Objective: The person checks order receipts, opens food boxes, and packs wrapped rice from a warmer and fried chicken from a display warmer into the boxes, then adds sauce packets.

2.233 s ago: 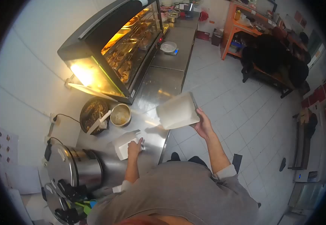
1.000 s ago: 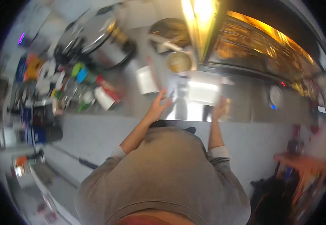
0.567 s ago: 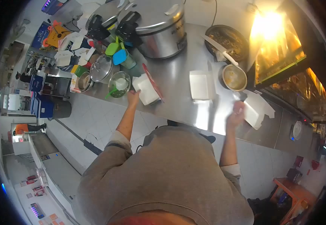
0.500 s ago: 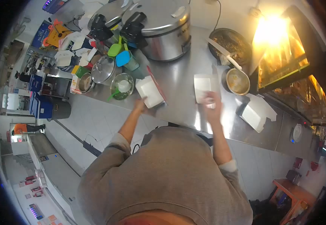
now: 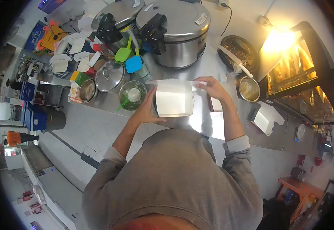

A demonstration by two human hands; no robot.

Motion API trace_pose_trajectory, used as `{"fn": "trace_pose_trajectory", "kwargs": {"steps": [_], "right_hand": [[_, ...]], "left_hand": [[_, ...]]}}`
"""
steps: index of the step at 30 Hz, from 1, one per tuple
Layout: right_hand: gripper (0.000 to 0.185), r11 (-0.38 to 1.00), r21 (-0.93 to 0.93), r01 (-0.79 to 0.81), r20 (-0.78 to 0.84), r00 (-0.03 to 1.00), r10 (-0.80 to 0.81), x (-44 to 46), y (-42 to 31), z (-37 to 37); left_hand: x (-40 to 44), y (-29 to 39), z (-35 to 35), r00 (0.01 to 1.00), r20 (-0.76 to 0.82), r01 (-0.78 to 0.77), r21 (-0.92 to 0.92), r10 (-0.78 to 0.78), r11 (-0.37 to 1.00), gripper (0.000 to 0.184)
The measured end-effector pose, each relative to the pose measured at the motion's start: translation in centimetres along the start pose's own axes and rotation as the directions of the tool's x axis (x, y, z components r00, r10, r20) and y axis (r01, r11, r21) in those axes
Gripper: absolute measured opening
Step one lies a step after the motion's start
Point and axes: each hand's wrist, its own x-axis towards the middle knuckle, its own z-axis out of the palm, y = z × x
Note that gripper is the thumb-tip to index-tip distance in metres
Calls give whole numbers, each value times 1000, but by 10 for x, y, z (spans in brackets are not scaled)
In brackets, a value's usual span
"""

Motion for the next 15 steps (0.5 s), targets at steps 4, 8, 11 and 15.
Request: {"fn": "trace_pose_trajectory", "kwargs": {"steps": [4, 8, 11, 15], "right_hand": [[21, 980, -179, 87, -537, 826, -171, 2, -31, 19], [24, 901, -387, 195, -764, 480, -432, -21, -37, 92], [30, 987, 101, 125, -274, 957, -93, -36, -61, 131], [32, 938, 339, 76, -281, 959, 24, -56, -38, 134]], "left_hand": [[19, 22, -14, 981, -149, -132, -54, 123, 990, 115], [25, 50, -6, 916, -313, -215, 145, 251, 966, 106], [27, 67, 0, 908, -282, -241, 255, 310, 936, 102], [36, 80, 11, 885, -214, -352, 271, 413, 896, 92]]}}
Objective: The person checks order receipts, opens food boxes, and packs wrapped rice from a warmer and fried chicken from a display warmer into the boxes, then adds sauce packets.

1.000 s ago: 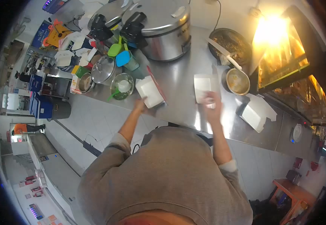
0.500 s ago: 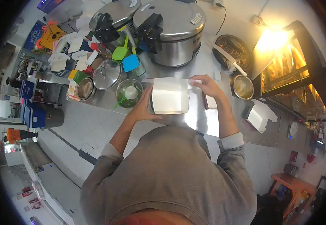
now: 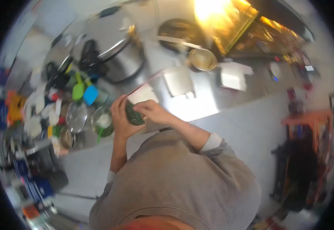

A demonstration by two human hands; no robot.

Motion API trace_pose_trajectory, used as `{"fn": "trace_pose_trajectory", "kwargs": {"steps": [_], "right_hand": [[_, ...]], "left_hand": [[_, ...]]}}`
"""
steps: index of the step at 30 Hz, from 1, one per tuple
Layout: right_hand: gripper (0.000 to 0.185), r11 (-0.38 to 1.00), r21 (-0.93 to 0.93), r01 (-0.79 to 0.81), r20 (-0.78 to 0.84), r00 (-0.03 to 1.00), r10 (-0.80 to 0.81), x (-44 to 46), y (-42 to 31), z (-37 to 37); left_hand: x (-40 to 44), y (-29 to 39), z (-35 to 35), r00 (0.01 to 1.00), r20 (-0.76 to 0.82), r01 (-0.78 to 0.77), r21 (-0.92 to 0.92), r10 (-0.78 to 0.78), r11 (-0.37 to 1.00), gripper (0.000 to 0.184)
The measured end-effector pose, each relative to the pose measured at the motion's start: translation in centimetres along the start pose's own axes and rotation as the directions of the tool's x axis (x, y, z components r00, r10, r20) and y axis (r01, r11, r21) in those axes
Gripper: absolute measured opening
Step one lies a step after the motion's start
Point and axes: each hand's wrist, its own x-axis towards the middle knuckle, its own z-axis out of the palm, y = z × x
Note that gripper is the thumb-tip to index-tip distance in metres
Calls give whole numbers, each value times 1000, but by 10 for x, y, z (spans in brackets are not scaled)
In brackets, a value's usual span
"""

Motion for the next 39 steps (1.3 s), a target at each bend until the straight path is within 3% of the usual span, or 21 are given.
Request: {"fn": "trace_pose_trajectory", "kwargs": {"steps": [2, 5, 6, 8, 9, 12, 15, 18, 22, 24, 25, 26, 27, 28, 29, 31, 33, 34, 35, 36, 39], "right_hand": [[27, 977, 182, -116, -15, 993, 121, -19, -22, -4], [23, 991, 5, -131, -200, 971, 130, -58, -46, -20], [19, 996, -61, 68, -398, 913, -87, -72, -29, -18], [15, 999, -36, 5, -742, 670, -30, -107, -54, -35], [15, 965, -237, 109, -852, 455, -261, -120, -52, -54], [16, 909, -403, 107, -858, 301, -416, -171, -69, -117], [10, 634, -705, -318, -697, 476, -536, -195, -4, -178], [18, 336, -744, -578, -668, 617, -416, -205, 102, -224], [24, 390, -645, -657, -764, 565, -311, -189, 148, -242], [27, 389, -689, -612, -708, 453, -542, -161, 131, -230], [28, 563, -716, -413, -697, 470, -541, -151, 121, -222], [28, 540, -820, -192, -546, 547, -635, -136, 113, -213], [39, 658, -742, 128, -472, 598, -648, -123, 96, -191], [49, 677, -691, 254, -410, 634, -656, -106, 58, -154], [63, 789, -520, 327, -355, 757, -548, -89, 48, -127], [80, 970, -76, 229, -280, 929, -241, -50, 14, -63], [92, 860, 507, -49, 106, 994, -6, -19, -4, -32], [84, 779, 613, -132, 217, 976, -5, 4, -21, -11], [82, 793, 595, -130, 172, 985, 32, 27, -28, 8], [79, 805, 580, -128, 121, 990, 70, 49, -33, 26], [76, 844, 536, -34, -29, 998, 59, 117, -69, 93]], "left_hand": [[5, 14, 2, 998, 37, -43, -49, 45, 998, 95], [8, 31, 7, 991, 79, -100, -99, 108, 990, 98], [8, 37, 8, 988, 93, -115, -112, 125, 987, 99], [5, 36, 15, 998, 25, -45, -191, 51, 981, 95], [0, 32, 20, 1000, -6, -8, -231, 6, 973, 94], [-37, -1, 24, 990, -38, 129, -159, -137, 979, 89], [-76, -16, 41, 950, -75, 294, -119, -303, 949, 83], [-94, -27, 55, 908, -124, 387, -115, -399, 915, 80], [-108, -16, 36, 857, -209, 455, -120, -471, 882, 81], [-111, -11, 24, 800, -226, 467, -346, -556, 813, 82], [-114, -10, 20, 768, -251, 447, -447, -589, 775, 82], [-111, -12, 4, 856, -298, 357, -248, -422, 901, 83], [-109, -8, -16, 927, -279, 252, -34, -251, 967, 84], [-104, -1, -32, 920, -254, 283, -97, -299, 954, 87], [-96, 5, -47, 916, -217, 303, -171, -336, 937, 89], [-82, -1, -76, 952, -155, 213, -282, -264, 936, 97], [-60, -14, -101, 966, -164, 136, -335, -200, 932, 104], [-54, -30, -113, 965, -190, 113, -327, -182, 938, 107], [-49, -43, -127, 963, -215, 87, -320, -162, 944, 109], [-41, -49, -150, 919, -338, 169, -123, -202, 978, 106], [-60, -119, -160, 640, -762, 316, 381, 101, 869, 98]]}}
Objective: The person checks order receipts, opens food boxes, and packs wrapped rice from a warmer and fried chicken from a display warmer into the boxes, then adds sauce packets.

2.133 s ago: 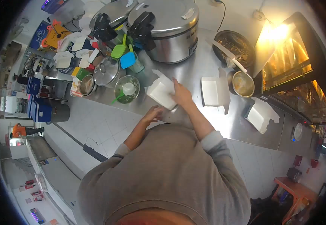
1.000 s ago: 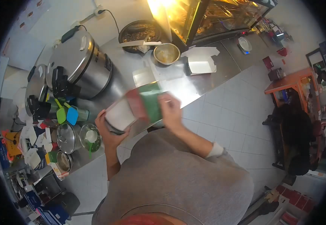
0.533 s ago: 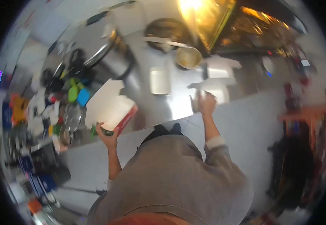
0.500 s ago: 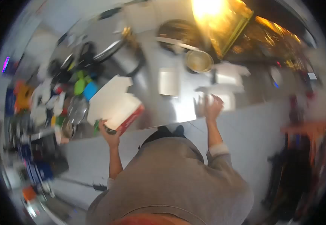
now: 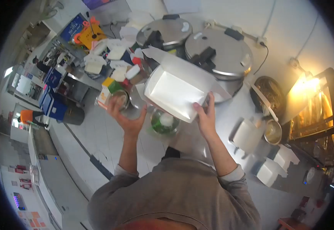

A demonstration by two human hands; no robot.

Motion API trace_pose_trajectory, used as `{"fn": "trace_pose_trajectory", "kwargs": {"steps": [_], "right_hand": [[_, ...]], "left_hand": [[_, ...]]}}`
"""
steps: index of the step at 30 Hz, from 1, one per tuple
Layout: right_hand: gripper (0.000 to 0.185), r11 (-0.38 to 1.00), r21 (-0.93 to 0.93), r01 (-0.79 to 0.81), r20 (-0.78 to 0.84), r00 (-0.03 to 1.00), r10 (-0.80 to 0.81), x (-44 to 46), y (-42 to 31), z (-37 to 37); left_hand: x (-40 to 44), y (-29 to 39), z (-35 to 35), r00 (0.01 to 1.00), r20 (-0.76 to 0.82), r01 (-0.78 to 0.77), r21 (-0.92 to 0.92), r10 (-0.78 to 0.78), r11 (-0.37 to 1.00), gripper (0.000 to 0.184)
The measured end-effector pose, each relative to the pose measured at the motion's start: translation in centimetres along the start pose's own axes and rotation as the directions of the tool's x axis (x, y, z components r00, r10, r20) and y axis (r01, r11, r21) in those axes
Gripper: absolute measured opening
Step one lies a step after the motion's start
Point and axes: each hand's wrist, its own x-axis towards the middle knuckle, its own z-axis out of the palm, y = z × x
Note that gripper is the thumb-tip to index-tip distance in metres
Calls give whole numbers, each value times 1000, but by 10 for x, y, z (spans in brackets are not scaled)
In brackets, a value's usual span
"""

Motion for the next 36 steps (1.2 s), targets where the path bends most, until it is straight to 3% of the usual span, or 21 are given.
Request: {"fn": "trace_pose_trajectory", "kwargs": {"steps": [1, 2, 4, 5, 6, 8, 9, 11, 12, 13, 15, 16, 18, 20, 22, 24, 25, 27, 29, 32, 36], "right_hand": [[76, 995, -85, 45, -6, 999, -46, 21, 3, 28], [76, 981, -170, 94, -10, 995, -97, 43, 7, 56], [80, 952, -245, 184, 136, 979, -154, 88, 31, 105], [81, 950, -176, 258, 286, 937, -202, 104, 41, 129], [83, 942, -98, 322, 432, 866, -251, 119, 46, 151], [85, 946, 0, 324, 422, 857, -294, 145, 59, 173], [78, 913, -51, 404, 363, 859, -360, 153, 60, 180], [68, 882, -148, 448, 381, 848, -367, 167, 65, 168], [64, 865, -196, 462, 383, 848, -366, 168, 68, 155], [54, 909, -236, 343, 359, 900, -247, 164, 72, 136], [38, 916, -357, 183, 268, 959, -87, 146, 75, 95], [33, 890, -436, 132, 196, 979, -49, 133, 76, 77], [30, 832, -552, 50, -21, 997, -74, 105, 73, 49], [27, 825, -565, -27, -291, 942, -168, 78, 73, 19], [24, 855, -514, -70, -528, 812, -251, 51, 69, 2], [22, 881, -472, -29, -691, 634, -348, 32, 71, -8], [21, 872, -488, -30, -726, 568, -387, 29, 71, -12], [18, 857, -514, -30, -755, 491, -435, 29, 72, -15], [16, 819, -573, 7, -659, 590, -467, 41, 70, -8], [10, 756, -650, 73, -486, 725, -488, 71, 55, 20], [11, 682, -727, 79, -296, 860, -415, 103, 61, 36]], "left_hand": [[14, -1, 4, 999, -41, -33, 13, 33, 999, 82], [33, -2, 6, 973, 219, -85, 47, 73, 995, 77], [72, -10, 11, 723, 685, -207, 86, 93, 975, 67], [72, -43, 26, 751, 635, -302, 86, 181, 949, 56], [75, -80, 42, 777, 607, -256, 56, 170, 965, 54], [90, -169, 76, 819, 554, -168, -20, 151, 986, 48], [90, -231, 106, 867, 495, -132, 109, 61, 985, 46], [122, -345, 153, 845, 454, -469, 375, 283, 800, 41], [154, -373, 176, 815, 466, -511, 297, 345, 807, 37], [187, -401, 199, 782, 475, -550, 218, 404, 807, 34], [239, -439, 245, 752, 632, -260, 22, 188, 965, 31], [246, -465, 262, 642, 756, -310, 106, 126, 945, 34], [236, -497, 291, 424, 888, -316, 330, -179, 890, 27], [191, -535, 303, 604, 796, -382, 332, -39, 862, 39], [168, -532, 334, 747, 624, -306, 628, -228, 715, 54], [189, -437, 322, 851, 506, -144, 484, -142, 863, 60], [201, -387, 314, 892, 435, -66, 395, -123, 916, 64], [197, -344, 310, 847, 504, -58, -225, 167, 973, 64], [195, -290, 287, 495, 869, 265, -137, -13, 954, 69], [170, -275, 274, 297, 937, 725, -346, 182, 596, 81], [158, -272, 273, 352, 927, 854, -375, 130, 361, 98]]}}
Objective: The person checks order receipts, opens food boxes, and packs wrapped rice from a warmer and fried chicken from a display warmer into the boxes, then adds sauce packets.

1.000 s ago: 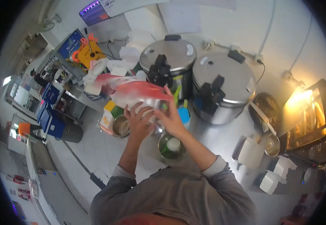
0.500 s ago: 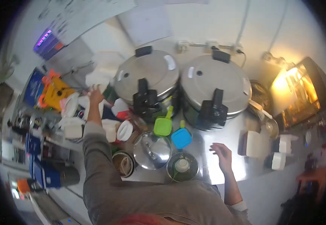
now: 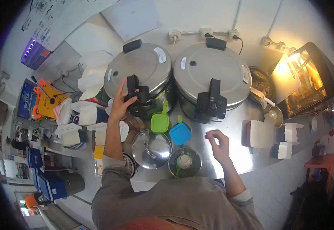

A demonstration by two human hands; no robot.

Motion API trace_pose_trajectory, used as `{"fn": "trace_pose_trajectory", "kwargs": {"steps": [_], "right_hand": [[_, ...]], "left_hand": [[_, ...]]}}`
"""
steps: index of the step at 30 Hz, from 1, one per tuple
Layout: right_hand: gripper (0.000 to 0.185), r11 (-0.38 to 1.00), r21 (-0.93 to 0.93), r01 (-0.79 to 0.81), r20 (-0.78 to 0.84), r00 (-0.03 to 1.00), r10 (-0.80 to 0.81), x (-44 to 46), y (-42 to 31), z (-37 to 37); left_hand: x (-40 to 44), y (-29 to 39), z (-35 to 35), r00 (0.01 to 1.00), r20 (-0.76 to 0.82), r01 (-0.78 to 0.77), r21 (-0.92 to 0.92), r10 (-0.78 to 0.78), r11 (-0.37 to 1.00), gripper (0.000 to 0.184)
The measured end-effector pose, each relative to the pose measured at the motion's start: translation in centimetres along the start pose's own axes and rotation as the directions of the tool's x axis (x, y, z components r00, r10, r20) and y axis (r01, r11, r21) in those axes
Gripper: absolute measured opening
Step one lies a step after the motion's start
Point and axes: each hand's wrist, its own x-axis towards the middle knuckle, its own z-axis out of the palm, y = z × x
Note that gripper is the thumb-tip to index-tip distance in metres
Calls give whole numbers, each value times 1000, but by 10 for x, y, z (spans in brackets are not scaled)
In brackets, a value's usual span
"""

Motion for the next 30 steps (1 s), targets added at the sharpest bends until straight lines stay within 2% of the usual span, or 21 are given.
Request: {"fn": "trace_pose_trajectory", "kwargs": {"steps": [3, 5, 6, 7, 8, 9, 10, 12, 14, 17, 20, 21, 22, 24, 26, 27, 29, 30], "right_hand": [[8, 981, -63, 184, 188, 967, -169, 32, -16, 23], [7, 944, -95, 315, 254, 925, -283, 68, -41, 47], [7, 914, -110, 391, 262, 898, -353, 93, -51, 65], [10, 880, -85, 468, 257, 863, -434, 120, -60, 86], [13, 815, -219, 536, 337, 826, -453, 148, -70, 106], [17, 777, -271, 569, 394, 802, -450, 179, -70, 129], [21, 733, -315, 602, 450, 775, -444, 208, -65, 156], [31, 735, -451, 506, 572, 796, -197, 257, -58, 207], [43, 626, -639, 446, 628, 773, 90, 292, -65, 255], [48, 453, -800, 393, 541, 799, 263, 350, -19, 310], [50, 157, -870, 467, 483, 747, 457, 370, -21, 316], [56, 175, -867, 467, 488, 725, 485, 373, -25, 312], [55, 206, -864, 460, 500, 730, 465, 378, -23, 309], [53, 260, -856, 447, 517, 747, 417, 390, -25, 304], [54, 303, -903, 305, 400, 854, 332, 401, -32, 302], [56, 332, -915, 231, 332, 897, 291, 405, -34, 300], [63, 410, -891, 196, 302, 930, 210, 467, 39, 309], [67, 450, -874, 183, 283, 945, 164, 475, 36, 312]], "left_hand": [[16, 39, -1, 997, -48, -60, -74, 57, 995, 102], [47, 81, -9, 985, -147, -126, -224, 94, 966, 107], [58, 106, -6, 979, -136, -155, 7, 155, 988, 108], [73, 126, -7, 969, -108, -191, 240, 222, 952, 109], [96, 132, -18, 952, -139, -204, 380, 273, 902, 97], [114, 136, -29, 931, -165, -201, 513, 325, 835, 87], [125, 148, -36, 943, -143, -198, 485, 301, 852, 91], [143, 176, -44, 960, -95, -196, 436, 262, 878, 102], [159, 184, -54, 951, -131, -186, 485, 281, 854, 105], [172, 193, -67, 946, -163, -168, 491, 279, 855, 107], [191, 188, -85, 939, -130, -219, 481, 317, 849, 105], [191, 191, -85, 947, -114, -219, 456, 300, 863, 105], [191, 194, -85, 954, -98, -217, 427, 283, 878, 105], [198, 197, -88, 946, -99, -221, 500, 309, 838, 102], [209, 199, -95, 929, -58, -285, 519, 365, 806, 101], [205, 207, -94, 955, -69, -212, 524, 290, 825, 101], [215, 209, -96, 960, -104, -167, 531, 259, 831, 103], [221, 211, -98, 961, -121, -147, 535, 247, 832, 104]]}}
